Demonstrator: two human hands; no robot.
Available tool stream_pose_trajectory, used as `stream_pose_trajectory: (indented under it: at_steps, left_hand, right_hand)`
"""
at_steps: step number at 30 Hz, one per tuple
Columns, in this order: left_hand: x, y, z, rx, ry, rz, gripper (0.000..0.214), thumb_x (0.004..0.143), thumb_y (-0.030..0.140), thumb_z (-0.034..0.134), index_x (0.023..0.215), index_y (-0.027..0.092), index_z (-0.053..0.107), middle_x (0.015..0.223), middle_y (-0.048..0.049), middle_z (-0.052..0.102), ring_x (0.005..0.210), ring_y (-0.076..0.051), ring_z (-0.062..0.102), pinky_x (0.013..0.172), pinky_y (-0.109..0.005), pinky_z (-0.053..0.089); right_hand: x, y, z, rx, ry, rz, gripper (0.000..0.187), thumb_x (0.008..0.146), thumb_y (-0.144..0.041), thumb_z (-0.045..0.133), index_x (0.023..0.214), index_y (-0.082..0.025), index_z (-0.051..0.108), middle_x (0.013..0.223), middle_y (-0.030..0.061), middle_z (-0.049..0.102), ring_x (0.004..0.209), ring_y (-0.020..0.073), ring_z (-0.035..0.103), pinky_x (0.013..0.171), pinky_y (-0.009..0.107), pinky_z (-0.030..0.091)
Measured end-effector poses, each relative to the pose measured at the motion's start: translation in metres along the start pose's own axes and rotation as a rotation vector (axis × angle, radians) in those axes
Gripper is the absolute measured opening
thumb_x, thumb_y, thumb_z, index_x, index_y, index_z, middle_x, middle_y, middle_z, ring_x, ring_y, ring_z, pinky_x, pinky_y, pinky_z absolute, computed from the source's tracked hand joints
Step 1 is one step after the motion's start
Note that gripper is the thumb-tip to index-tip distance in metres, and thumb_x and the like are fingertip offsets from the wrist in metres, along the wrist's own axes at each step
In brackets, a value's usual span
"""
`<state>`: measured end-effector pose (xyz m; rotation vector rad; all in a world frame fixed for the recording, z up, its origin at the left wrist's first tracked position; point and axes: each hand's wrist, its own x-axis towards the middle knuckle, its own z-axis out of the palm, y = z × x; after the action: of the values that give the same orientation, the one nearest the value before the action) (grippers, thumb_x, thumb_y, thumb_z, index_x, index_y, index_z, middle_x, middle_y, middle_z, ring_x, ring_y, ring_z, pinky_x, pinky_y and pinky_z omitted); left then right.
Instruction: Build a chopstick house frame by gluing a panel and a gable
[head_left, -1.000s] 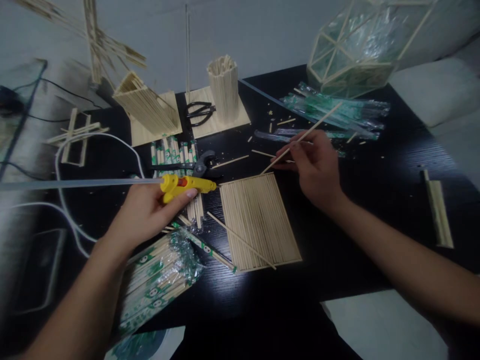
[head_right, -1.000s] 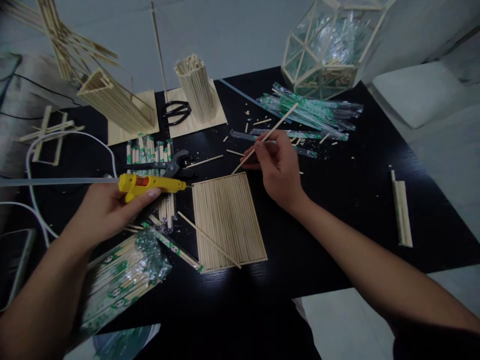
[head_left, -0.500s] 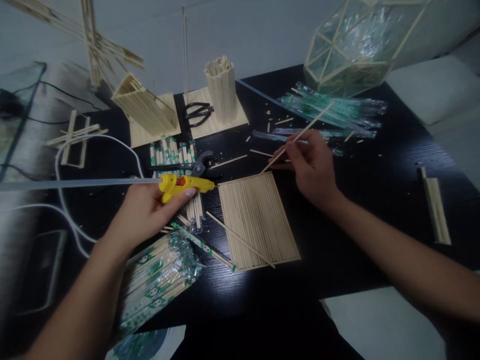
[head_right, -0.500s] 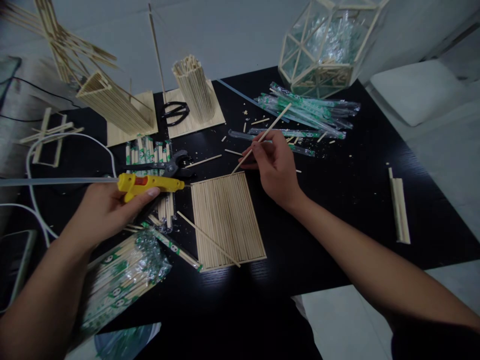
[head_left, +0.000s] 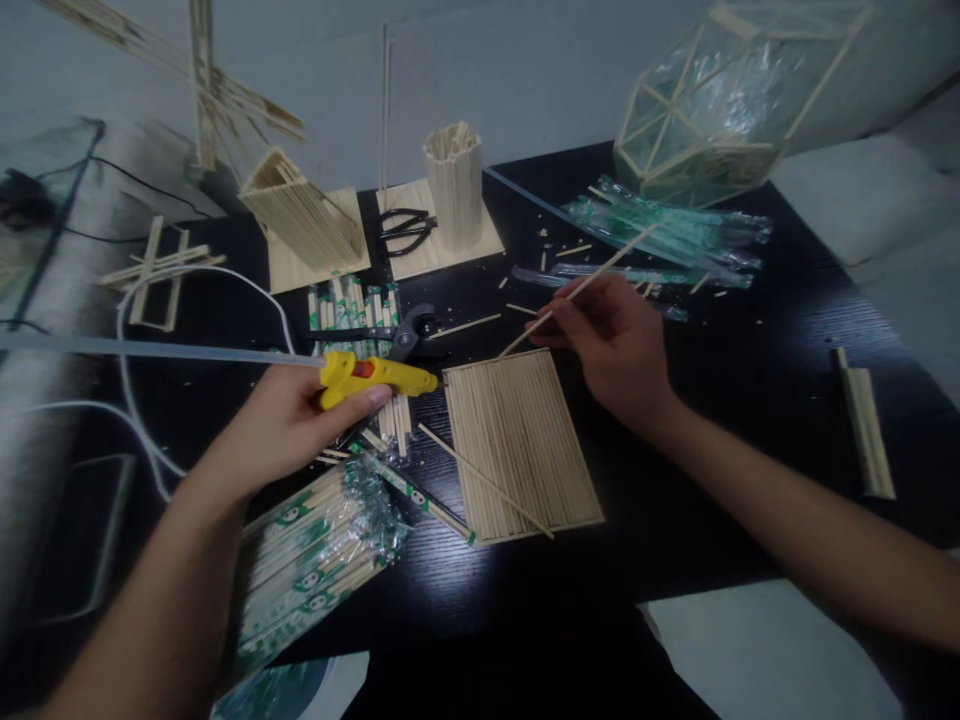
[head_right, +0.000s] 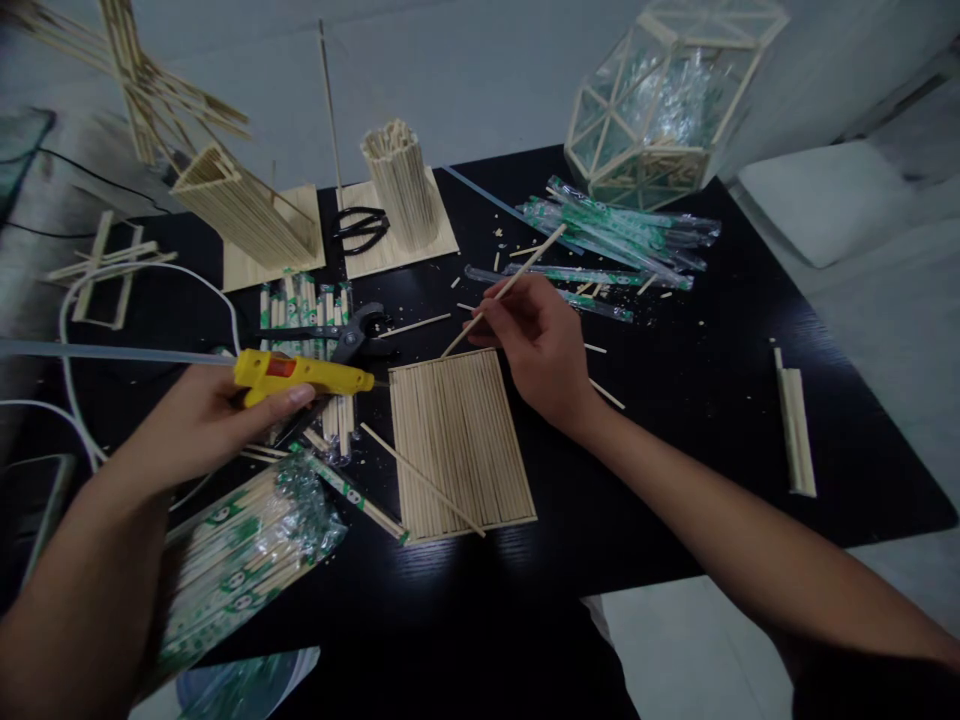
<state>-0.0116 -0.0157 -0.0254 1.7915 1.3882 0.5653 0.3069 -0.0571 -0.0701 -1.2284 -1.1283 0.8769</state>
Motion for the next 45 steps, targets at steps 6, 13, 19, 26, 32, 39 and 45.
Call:
stream_pose_trajectory:
  at_steps: [6, 13, 19, 26, 32, 39, 45]
  left_hand:
    - [0.002, -0.003, -0.003, -0.045, 0.148, -0.027, 0.041, 0.079, 0.057, 0.077, 0.076, 0.016, 0.077, 0.055, 0.0001, 0.059, 0.045, -0.011, 0.045, 0.042, -0.023, 0.033]
    - [0.007, -0.008, 0.004, -0.182, 0.260, -0.058, 0.043, 0.083, 0.058, 0.074, 0.074, 0.016, 0.075, 0.048, 0.0009, 0.055, 0.039, -0.010, 0.047, 0.038, -0.023, 0.033]
    - [0.008, -0.007, 0.005, -0.125, 0.278, -0.044, 0.041, 0.082, 0.055, 0.075, 0.065, 0.018, 0.068, 0.047, 0.0010, 0.054, 0.040, -0.011, 0.047, 0.039, -0.024, 0.033]
    - [0.008, -0.011, 0.006, -0.068, 0.275, -0.034, 0.043, 0.083, 0.054, 0.074, 0.062, 0.018, 0.063, 0.048, 0.0015, 0.054, 0.041, -0.011, 0.047, 0.041, -0.025, 0.032]
    - [0.008, -0.010, 0.006, -0.083, 0.287, -0.035, 0.041, 0.082, 0.054, 0.074, 0.068, 0.015, 0.067, 0.050, 0.0023, 0.055, 0.043, -0.010, 0.048, 0.042, -0.024, 0.034]
    - [0.009, -0.009, 0.007, -0.106, 0.277, 0.033, 0.037, 0.084, 0.053, 0.074, 0.076, 0.017, 0.073, 0.053, 0.0025, 0.056, 0.050, -0.012, 0.049, 0.046, -0.026, 0.034]
    - [0.009, -0.012, 0.007, -0.073, 0.249, 0.029, 0.041, 0.087, 0.053, 0.073, 0.078, 0.014, 0.073, 0.054, 0.0032, 0.055, 0.055, -0.011, 0.049, 0.051, -0.024, 0.037]
  right_hand:
    - [-0.001, -0.005, 0.031, -0.006, -0.170, -0.009, 0.020, 0.091, -0.043, 0.078, 0.097, -0.028, 0.068, 0.091, -0.0001, 0.076, 0.083, 0.0206, 0.078, 0.085, 0.040, 0.068]
    - [-0.004, -0.001, 0.045, -0.008, -0.212, -0.030, 0.014, 0.094, -0.038, 0.076, 0.098, -0.026, 0.069, 0.092, -0.0003, 0.077, 0.086, 0.0192, 0.078, 0.085, 0.037, 0.067]
    - [-0.005, -0.001, 0.044, -0.039, -0.213, -0.054, 0.010, 0.095, -0.035, 0.075, 0.099, -0.027, 0.071, 0.091, -0.0007, 0.077, 0.084, 0.0192, 0.078, 0.084, 0.037, 0.067]
    - [-0.003, -0.007, 0.043, -0.213, -0.264, -0.197, 0.008, 0.099, -0.032, 0.070, 0.102, -0.025, 0.068, 0.092, -0.0003, 0.077, 0.082, 0.0181, 0.077, 0.078, 0.033, 0.063]
    - [0.002, -0.014, 0.048, -0.413, -0.339, -0.429, 0.003, 0.100, -0.023, 0.067, 0.102, -0.021, 0.067, 0.091, 0.0022, 0.077, 0.080, 0.0175, 0.074, 0.077, 0.030, 0.058]
    - [0.005, -0.009, 0.050, -0.472, -0.389, -0.424, 0.004, 0.098, -0.019, 0.069, 0.097, -0.021, 0.066, 0.091, 0.0010, 0.078, 0.078, 0.0167, 0.074, 0.073, 0.028, 0.056]
    - [0.004, -0.009, 0.048, -0.463, -0.385, -0.391, 0.003, 0.098, -0.020, 0.070, 0.096, -0.021, 0.067, 0.092, 0.0010, 0.078, 0.078, 0.0160, 0.075, 0.073, 0.028, 0.057]
